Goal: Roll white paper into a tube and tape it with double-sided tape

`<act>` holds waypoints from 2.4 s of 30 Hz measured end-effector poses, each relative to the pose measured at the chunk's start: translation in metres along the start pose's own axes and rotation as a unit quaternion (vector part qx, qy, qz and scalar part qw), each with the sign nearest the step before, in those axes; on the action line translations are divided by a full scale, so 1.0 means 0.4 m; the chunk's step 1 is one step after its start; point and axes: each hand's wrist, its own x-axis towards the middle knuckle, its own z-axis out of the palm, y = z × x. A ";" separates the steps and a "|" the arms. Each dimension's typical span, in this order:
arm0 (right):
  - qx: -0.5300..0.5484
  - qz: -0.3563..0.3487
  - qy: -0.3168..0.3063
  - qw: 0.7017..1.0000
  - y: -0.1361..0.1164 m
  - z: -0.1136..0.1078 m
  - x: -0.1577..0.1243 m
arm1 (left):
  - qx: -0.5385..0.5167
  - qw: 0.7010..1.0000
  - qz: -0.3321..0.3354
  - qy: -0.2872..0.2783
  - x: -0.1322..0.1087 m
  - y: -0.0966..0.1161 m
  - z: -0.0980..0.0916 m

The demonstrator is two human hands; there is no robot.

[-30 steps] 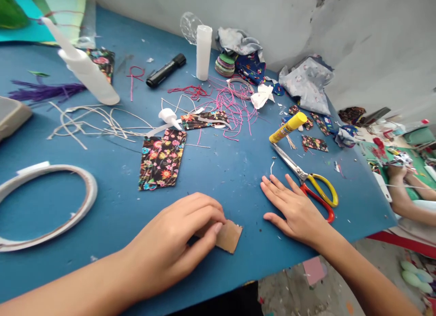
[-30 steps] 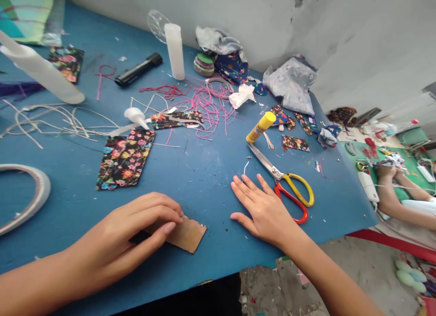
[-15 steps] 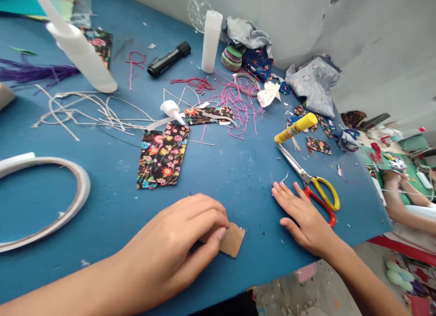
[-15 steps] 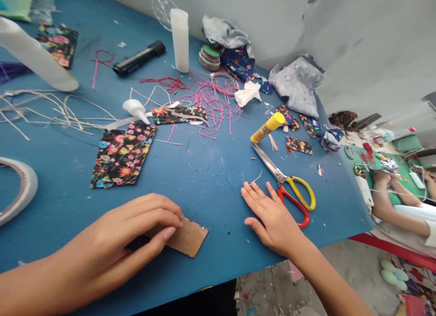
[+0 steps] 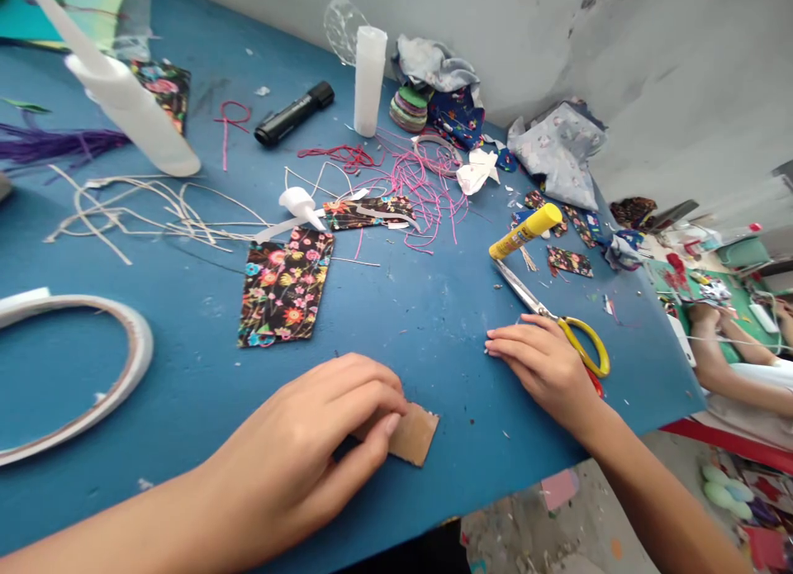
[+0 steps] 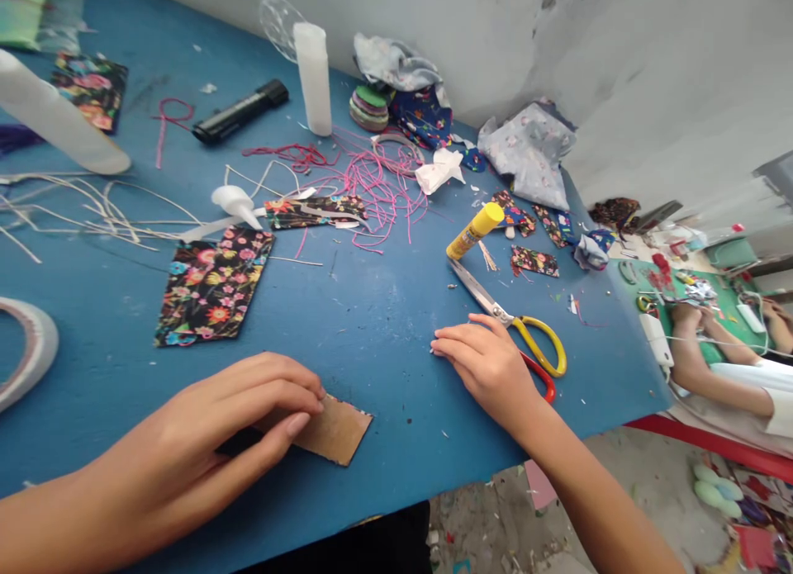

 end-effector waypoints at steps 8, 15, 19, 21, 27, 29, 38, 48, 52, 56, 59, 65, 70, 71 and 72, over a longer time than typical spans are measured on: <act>-0.023 -0.017 0.033 0.999 -0.008 0.026 0.012 | 0.005 1.000 0.006 0.001 0.002 -0.002 0.002; -0.017 -0.015 0.020 1.000 -0.015 0.027 0.011 | 0.005 1.000 0.002 0.000 -0.001 -0.003 0.002; 0.000 -0.010 0.009 1.000 -0.011 0.031 0.010 | 0.004 1.000 -0.012 -0.002 -0.003 0.001 0.003; -0.005 -0.009 0.012 1.000 -0.008 0.033 0.009 | 0.003 1.000 -0.016 0.001 -0.002 0.001 0.004; -0.009 -0.031 0.001 0.999 -0.008 0.033 0.017 | 0.006 1.000 -0.009 0.000 -0.003 -0.001 0.006; -0.013 -0.034 -0.001 0.999 -0.008 0.033 0.017 | 0.006 1.000 -0.011 0.001 -0.003 -0.001 0.006; 0.043 -0.021 0.014 0.999 0.005 0.021 0.002 | 0.006 1.000 0.008 -0.001 -0.002 0.001 0.001; 0.002 -0.007 0.040 0.999 0.009 0.028 0.009 | 0.002 1.000 0.006 0.000 -0.002 0.002 -0.001; -0.007 -0.002 0.049 0.999 0.007 0.030 0.011 | 0.004 1.000 0.009 0.002 -0.002 0.003 -0.002; 0.003 0.001 0.042 0.999 0.010 0.026 0.011 | 0.002 1.000 0.008 0.002 -0.001 0.004 -0.002; 0.027 -0.001 0.028 0.999 0.014 0.019 0.011 | 0.002 1.000 0.010 0.004 -0.002 0.004 -0.002; 0.017 -0.053 0.033 0.998 0.012 0.016 0.019 | 0.001 1.000 0.007 -0.002 -0.004 -0.001 0.000; 0.004 -0.072 0.049 0.996 0.009 0.029 0.015 | 0.001 1.000 -0.003 0.000 -0.005 -0.003 0.004; -0.001 -0.070 0.048 0.996 0.009 0.031 0.013 | 0.002 1.000 -0.003 0.001 -0.005 -0.003 0.004; -0.004 -0.069 0.046 0.997 0.009 0.031 0.012 | 0.002 1.000 -0.003 0.001 -0.005 -0.003 0.005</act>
